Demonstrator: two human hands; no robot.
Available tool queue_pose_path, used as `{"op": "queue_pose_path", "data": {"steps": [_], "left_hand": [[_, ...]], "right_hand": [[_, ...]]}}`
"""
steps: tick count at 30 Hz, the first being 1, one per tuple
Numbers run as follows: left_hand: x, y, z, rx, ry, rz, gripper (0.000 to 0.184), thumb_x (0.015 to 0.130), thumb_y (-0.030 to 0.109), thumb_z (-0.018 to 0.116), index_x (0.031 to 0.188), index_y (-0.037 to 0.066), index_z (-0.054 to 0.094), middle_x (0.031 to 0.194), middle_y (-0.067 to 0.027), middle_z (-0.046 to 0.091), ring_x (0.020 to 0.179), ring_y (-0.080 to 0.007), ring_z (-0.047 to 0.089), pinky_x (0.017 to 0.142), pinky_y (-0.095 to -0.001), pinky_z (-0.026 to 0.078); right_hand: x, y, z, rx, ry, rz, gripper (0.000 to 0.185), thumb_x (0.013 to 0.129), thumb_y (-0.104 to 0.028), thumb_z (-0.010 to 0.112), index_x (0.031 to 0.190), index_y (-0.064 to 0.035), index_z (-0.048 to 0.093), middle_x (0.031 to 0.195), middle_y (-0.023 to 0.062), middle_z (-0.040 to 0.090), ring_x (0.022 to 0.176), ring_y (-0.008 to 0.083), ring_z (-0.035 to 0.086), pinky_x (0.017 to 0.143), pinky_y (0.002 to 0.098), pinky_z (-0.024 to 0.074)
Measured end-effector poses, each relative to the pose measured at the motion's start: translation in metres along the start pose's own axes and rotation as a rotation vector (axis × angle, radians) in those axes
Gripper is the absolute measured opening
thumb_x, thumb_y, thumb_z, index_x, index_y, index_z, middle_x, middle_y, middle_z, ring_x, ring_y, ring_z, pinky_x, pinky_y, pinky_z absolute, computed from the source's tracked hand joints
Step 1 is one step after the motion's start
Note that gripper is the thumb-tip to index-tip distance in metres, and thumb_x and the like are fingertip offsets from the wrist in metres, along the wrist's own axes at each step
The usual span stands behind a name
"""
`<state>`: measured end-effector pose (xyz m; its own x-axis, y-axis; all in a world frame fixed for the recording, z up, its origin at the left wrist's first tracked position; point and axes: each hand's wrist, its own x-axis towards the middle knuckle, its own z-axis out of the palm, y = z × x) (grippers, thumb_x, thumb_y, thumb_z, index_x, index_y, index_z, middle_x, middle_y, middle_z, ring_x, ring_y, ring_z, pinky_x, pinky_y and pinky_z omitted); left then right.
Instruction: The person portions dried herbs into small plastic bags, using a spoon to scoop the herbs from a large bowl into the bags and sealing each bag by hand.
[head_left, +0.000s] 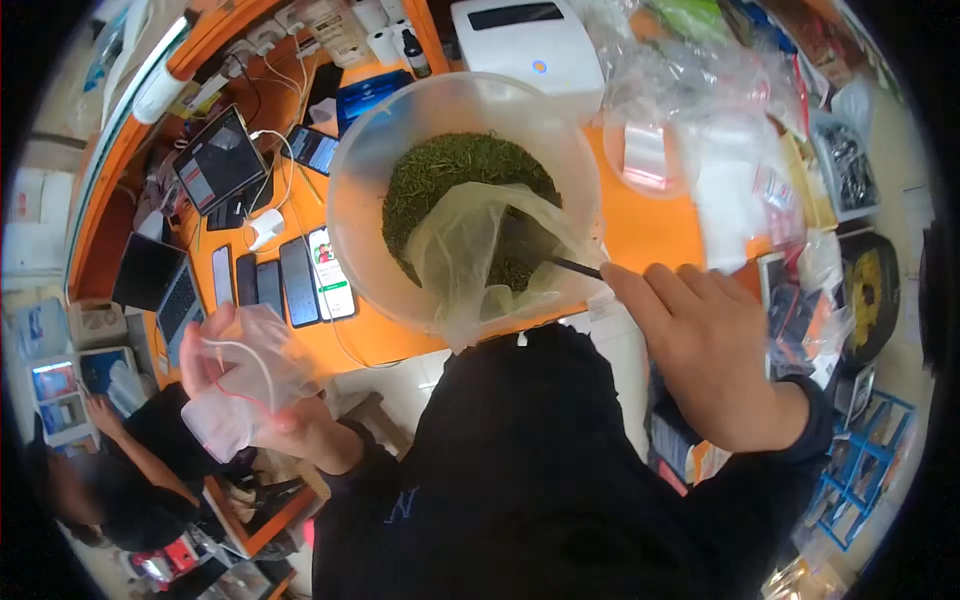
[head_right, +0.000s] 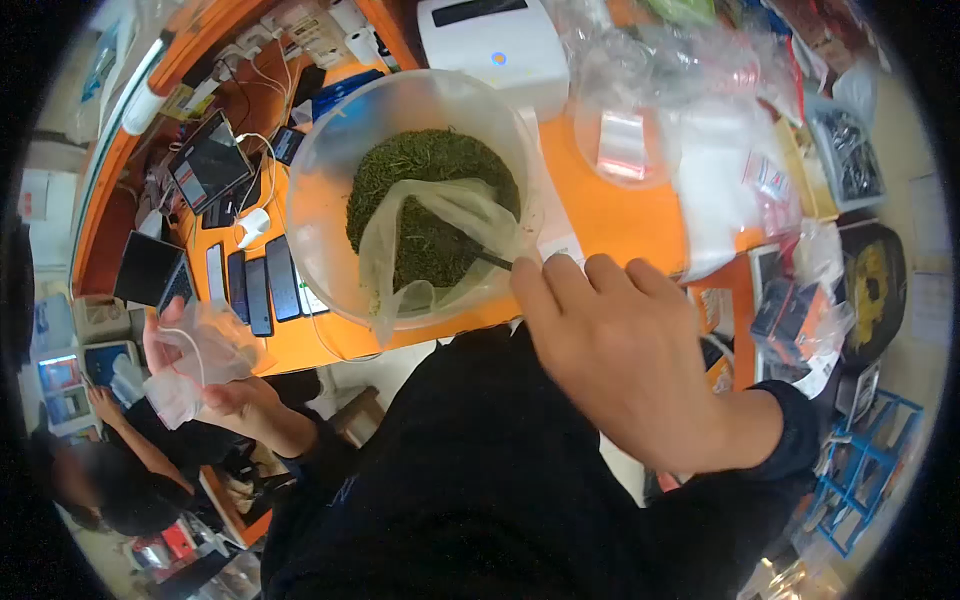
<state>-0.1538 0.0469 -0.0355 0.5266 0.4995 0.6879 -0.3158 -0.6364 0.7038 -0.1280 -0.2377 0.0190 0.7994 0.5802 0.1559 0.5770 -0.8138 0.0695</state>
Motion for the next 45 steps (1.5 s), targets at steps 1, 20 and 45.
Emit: {"op": "queue_pose_path", "data": {"steps": [1,20,45], "left_hand": [[0.002,-0.002,0.004,0.045,-0.019,0.001,0.107,0.065,0.078,0.056,0.128,-0.006,0.033,0.104,-0.0195,0.057,0.094,-0.0237,0.056,0.080,-0.0338,0.049],[-0.006,-0.002,0.019,-0.088,-0.052,-0.099,0.104,0.056,0.064,0.076,0.127,-0.004,0.039,0.111,-0.0219,0.058,0.097,-0.0240,0.059,0.080,-0.0329,0.049],[-0.005,0.000,0.025,-0.204,-0.183,-0.059,0.095,0.058,0.050,0.083,0.126,-0.003,0.041,0.114,-0.0160,0.055,0.103,-0.0241,0.055,0.082,-0.0324,0.049]], "right_hand": [[-0.001,0.001,0.000,-0.096,0.047,-0.006,0.016,0.075,-0.016,0.062,0.089,-0.0090,0.060,0.079,0.0027,0.058,0.065,0.0168,0.054,0.056,0.0272,0.0393],[0.033,0.030,0.017,0.416,-0.176,-0.134,0.008,0.073,-0.012,0.061,0.080,-0.0074,0.063,0.061,0.0064,0.056,0.055,0.0205,0.057,0.052,0.0320,0.0407],[0.016,-0.002,0.060,0.154,0.157,-0.203,0.009,0.074,-0.017,0.060,0.081,-0.0136,0.063,0.063,-0.0009,0.052,0.063,0.0144,0.053,0.061,0.0285,0.0359]]}}
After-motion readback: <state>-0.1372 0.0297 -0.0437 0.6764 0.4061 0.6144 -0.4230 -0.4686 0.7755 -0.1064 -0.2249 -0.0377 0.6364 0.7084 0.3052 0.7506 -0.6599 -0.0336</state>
